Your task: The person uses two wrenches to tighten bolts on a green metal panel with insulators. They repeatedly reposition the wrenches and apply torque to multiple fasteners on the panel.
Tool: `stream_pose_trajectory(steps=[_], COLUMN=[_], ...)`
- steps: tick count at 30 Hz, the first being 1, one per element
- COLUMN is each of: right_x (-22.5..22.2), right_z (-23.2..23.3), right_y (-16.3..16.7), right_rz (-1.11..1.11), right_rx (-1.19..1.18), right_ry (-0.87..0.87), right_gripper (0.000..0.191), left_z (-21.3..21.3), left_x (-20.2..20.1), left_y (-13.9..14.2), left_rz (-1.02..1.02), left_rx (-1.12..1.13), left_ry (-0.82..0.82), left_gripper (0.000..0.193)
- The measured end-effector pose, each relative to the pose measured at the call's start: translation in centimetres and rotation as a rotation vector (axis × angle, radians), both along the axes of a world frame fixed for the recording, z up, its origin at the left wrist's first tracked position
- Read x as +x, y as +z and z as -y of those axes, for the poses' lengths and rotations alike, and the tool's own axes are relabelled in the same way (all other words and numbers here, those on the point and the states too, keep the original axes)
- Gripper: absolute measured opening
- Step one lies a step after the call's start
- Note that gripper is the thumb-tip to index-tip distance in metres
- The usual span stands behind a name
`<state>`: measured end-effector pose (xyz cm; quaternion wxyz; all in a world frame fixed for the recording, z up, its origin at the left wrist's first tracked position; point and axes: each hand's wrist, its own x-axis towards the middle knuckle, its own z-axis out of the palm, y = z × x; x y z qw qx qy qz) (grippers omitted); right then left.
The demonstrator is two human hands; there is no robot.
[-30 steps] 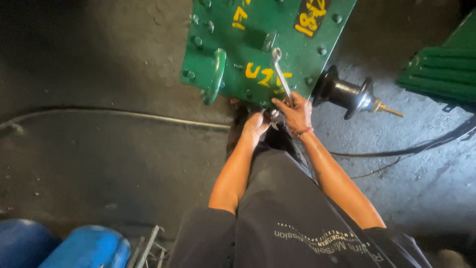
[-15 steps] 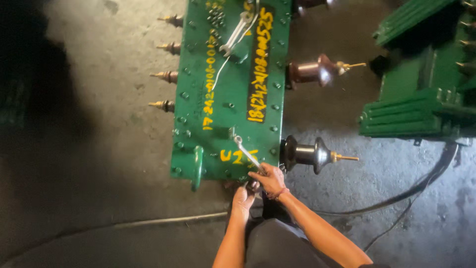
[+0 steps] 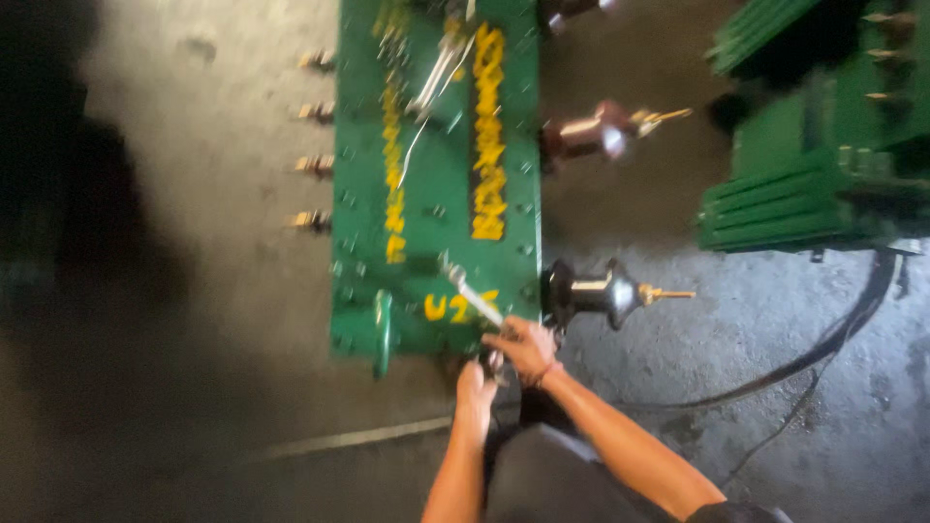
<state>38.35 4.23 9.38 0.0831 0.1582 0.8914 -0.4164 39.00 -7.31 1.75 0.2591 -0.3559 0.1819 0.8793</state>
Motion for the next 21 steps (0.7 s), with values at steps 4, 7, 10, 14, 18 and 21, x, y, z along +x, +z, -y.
stream_pose_trajectory(steps=[4,7,10,14,18,21], right_x=[0.3,1.5,3.9,7.4,9.9,11.9], right_z=[1.1,0.9,-0.6,-4.4,-8.0,-9.8], right_y=[0.5,1.0,1.9,3.1,3.6,3.8], right_rz=[0.030,0.079,0.072,-0.032,-0.084,-0.112], right_rx=[-0.128,-0.047,-0.157,-0.206,0.033,0.173], right_ry=[-0.045,-0.037,-0.091,-0.155,-0.147,-0.146], right_gripper=[0.040,0.043,0.039,0.034,0.054,0.052], left_z=[2.7,5.5,7.9,7.9,5.2,3.9], left_x=[1.1,3.7,6.5,5.0,-7.4,-17.9], left_y=[-1.0,0.2,5.4,13.2,14.1,10.9], left_rz=[0.246,0.124,-0.079,-0.808,-1.245,-1.361], left_rx=[-0.219,-0.454,-0.754,-1.512,-1.970,-2.304], left_ry=[0.063,-0.023,-0.131,-0.372,-0.351,-0.427], left_gripper=[0.014,0.012,0.015,0.015,0.025,0.035])
